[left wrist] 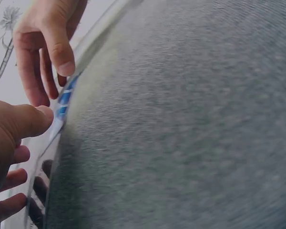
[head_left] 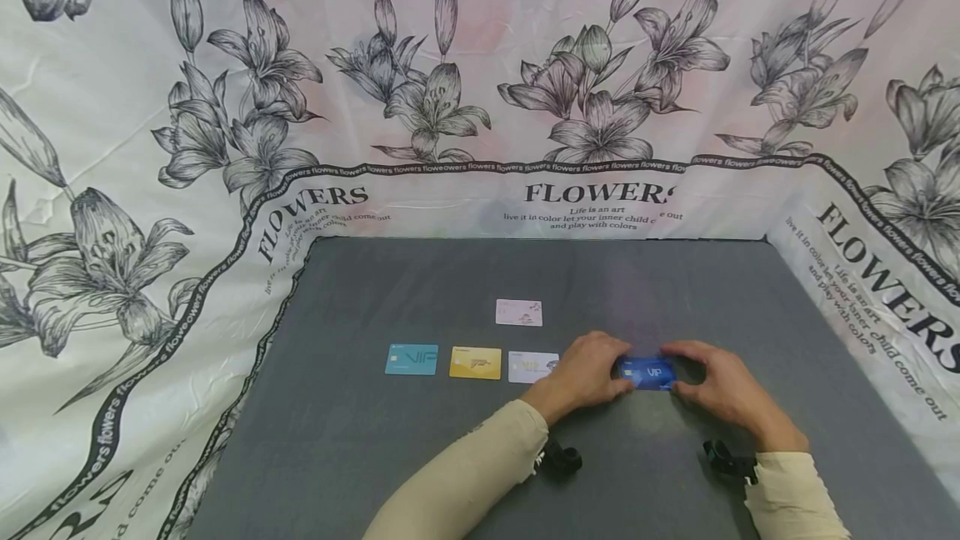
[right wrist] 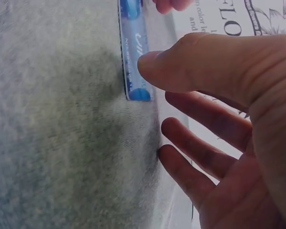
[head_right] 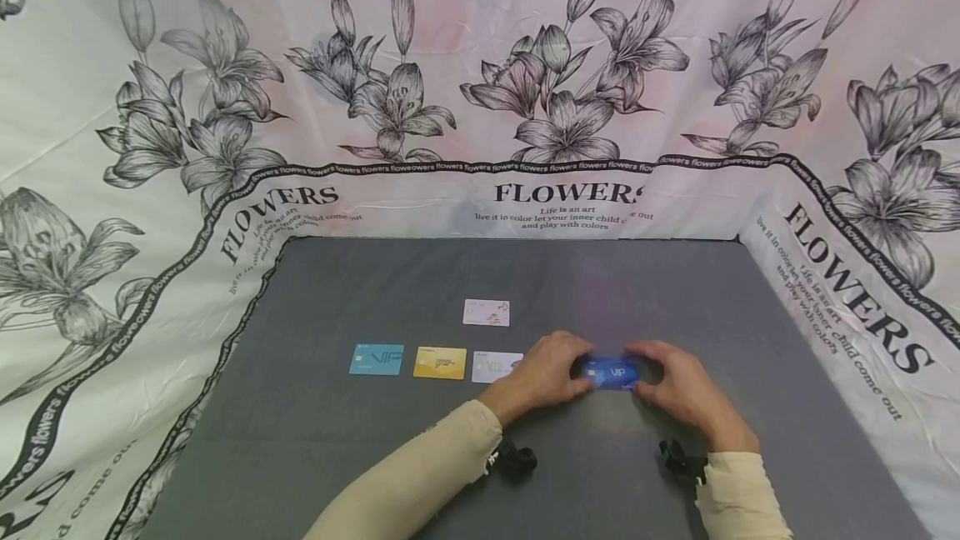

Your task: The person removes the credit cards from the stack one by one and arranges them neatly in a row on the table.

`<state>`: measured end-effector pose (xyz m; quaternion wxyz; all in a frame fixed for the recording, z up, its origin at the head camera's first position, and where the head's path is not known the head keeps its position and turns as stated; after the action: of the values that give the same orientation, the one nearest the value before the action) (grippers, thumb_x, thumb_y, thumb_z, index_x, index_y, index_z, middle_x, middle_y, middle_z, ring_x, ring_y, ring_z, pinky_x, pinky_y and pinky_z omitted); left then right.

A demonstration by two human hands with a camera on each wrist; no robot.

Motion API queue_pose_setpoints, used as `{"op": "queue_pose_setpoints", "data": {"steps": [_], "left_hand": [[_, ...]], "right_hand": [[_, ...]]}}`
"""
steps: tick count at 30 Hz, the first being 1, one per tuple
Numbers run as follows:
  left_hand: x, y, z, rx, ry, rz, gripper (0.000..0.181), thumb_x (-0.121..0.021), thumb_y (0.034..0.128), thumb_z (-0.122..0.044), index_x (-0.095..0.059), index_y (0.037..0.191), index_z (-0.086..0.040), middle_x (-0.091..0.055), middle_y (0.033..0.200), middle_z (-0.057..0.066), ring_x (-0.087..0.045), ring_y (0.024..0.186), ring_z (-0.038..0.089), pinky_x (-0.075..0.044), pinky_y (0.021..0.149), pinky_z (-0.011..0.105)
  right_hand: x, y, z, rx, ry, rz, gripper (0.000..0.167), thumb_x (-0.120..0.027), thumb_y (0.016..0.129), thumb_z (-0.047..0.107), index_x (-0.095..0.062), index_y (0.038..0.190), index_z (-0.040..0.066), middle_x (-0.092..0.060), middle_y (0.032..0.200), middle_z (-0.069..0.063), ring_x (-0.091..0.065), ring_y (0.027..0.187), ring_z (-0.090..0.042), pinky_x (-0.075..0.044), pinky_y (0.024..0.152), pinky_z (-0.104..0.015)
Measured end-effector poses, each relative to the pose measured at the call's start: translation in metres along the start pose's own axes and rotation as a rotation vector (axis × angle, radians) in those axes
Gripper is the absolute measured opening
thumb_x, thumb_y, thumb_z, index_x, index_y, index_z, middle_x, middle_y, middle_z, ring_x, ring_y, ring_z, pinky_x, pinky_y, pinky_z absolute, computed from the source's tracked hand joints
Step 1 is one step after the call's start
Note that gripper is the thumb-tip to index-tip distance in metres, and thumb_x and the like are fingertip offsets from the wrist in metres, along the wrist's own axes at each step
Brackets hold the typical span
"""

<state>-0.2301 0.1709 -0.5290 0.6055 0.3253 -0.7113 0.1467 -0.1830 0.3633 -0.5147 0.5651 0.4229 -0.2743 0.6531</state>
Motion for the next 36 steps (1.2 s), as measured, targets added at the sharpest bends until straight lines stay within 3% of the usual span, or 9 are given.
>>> {"op": "queue_pose_setpoints", "data": {"steps": [11, 21, 28, 36], "left_hand": [[0.024, 0.004, 0.013, 0.033, -0.095, -0.045, 0.056, -0.083, 0.0979, -0.042, -0.071, 0.145, -0.013, -0.076, 0.14, -0.001, -0.069, 0.131, 0.015, -0.05, 0.117, 0.024], [0.054, 0.006, 0.031, 0.096, -0.138, -0.075, 0.059, -0.083, 0.0992, -0.04, -0.068, 0.15, -0.012, -0.071, 0.149, 0.002, -0.064, 0.14, 0.019, -0.047, 0.122, 0.027], [0.077, -0.001, 0.051, 0.162, -0.198, -0.06, 0.063, -0.082, 0.1007, -0.04, -0.063, 0.155, -0.014, -0.066, 0.156, 0.001, -0.059, 0.147, 0.02, -0.045, 0.125, 0.032], [0.094, -0.01, 0.085, 0.198, -0.196, -0.091, 0.064, -0.084, 0.0996, -0.036, -0.063, 0.155, -0.012, -0.065, 0.157, 0.003, -0.059, 0.148, 0.023, -0.046, 0.126, 0.037]], "right_hand": [[0.008, 0.017, 0.018, -0.011, 0.009, -0.013, 0.061, -0.088, 0.092, 0.01, -0.065, 0.148, 0.002, -0.064, 0.149, -0.03, -0.064, 0.129, -0.057, -0.053, 0.101, -0.076], [0.015, 0.042, 0.043, 0.052, 0.034, -0.034, 0.061, -0.086, 0.094, 0.01, -0.064, 0.15, 0.002, -0.064, 0.15, -0.029, -0.064, 0.131, -0.055, -0.053, 0.101, -0.075], [0.017, 0.06, 0.059, 0.074, 0.034, -0.042, 0.061, -0.086, 0.095, 0.014, -0.064, 0.151, 0.003, -0.064, 0.151, -0.027, -0.065, 0.131, -0.054, -0.054, 0.103, -0.074], [0.012, 0.085, 0.077, 0.1, 0.048, -0.043, 0.06, -0.087, 0.095, 0.015, -0.065, 0.149, 0.001, -0.066, 0.149, -0.026, -0.065, 0.133, -0.052, -0.053, 0.107, -0.072]]}}
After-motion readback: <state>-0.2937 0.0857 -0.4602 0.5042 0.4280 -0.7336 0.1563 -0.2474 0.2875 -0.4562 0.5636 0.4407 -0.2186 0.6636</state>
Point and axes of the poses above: each hand's wrist, its own y-axis towards the middle knuckle, its own x-axis out of the back of the hand, z = x × y, the point moved 6 cm from there along y, towards the middle knuckle
